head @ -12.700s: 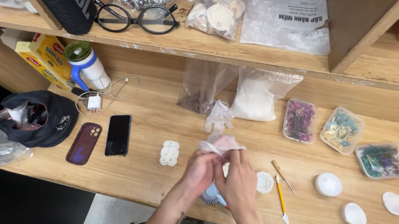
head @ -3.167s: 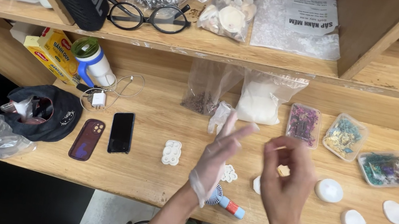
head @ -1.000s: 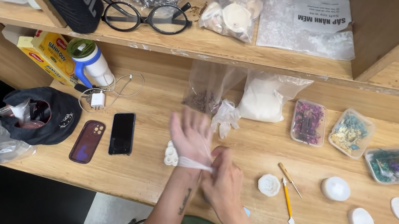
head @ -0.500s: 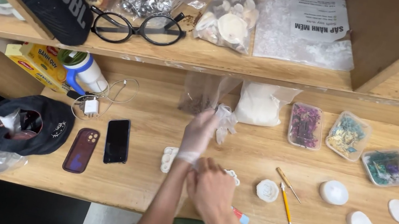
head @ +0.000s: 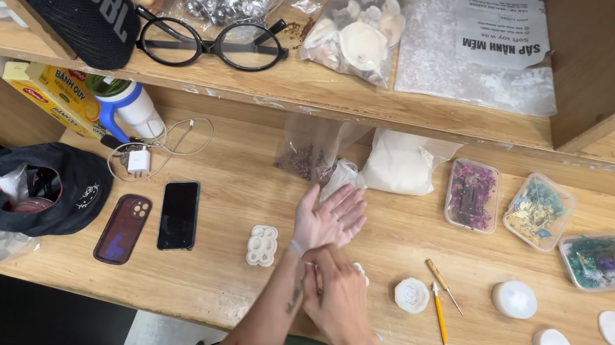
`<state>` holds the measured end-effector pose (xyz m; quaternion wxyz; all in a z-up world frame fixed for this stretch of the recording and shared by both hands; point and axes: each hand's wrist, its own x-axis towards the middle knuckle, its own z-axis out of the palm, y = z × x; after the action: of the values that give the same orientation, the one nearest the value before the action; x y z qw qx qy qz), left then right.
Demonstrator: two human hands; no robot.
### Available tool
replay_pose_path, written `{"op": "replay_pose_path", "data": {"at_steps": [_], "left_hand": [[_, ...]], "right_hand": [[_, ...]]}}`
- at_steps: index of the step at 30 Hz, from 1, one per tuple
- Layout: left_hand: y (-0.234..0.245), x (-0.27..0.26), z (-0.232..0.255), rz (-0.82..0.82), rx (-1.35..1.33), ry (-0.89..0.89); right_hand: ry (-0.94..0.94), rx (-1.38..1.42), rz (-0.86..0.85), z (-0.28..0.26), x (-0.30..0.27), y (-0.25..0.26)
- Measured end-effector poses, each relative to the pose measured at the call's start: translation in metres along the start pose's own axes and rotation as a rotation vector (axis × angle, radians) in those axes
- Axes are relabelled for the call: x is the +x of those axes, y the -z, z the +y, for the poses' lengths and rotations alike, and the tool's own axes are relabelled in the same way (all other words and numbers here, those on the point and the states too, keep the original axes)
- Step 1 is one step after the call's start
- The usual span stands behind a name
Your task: Prepare a silicone mold and refine a wax piece using a heat gun and sculpting tool.
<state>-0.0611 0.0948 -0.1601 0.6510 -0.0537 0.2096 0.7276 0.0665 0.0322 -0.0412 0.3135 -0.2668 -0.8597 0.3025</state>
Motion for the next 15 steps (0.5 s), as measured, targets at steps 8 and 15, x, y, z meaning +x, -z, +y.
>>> {"op": "replay_pose_path", "data": {"at_steps": [8,15], "left_hand": [[-0.068,-0.049,0.022,-0.349,-0.258,-0.096],[-0.124,-0.114,-0.014,-0.914,-0.269,0.256]], "right_hand": [[-0.029,0.192,-0.173,0.043,-0.042,0.001],[-0.543,1.100,-0.211,0.076,-0.039,-0.002]]}}
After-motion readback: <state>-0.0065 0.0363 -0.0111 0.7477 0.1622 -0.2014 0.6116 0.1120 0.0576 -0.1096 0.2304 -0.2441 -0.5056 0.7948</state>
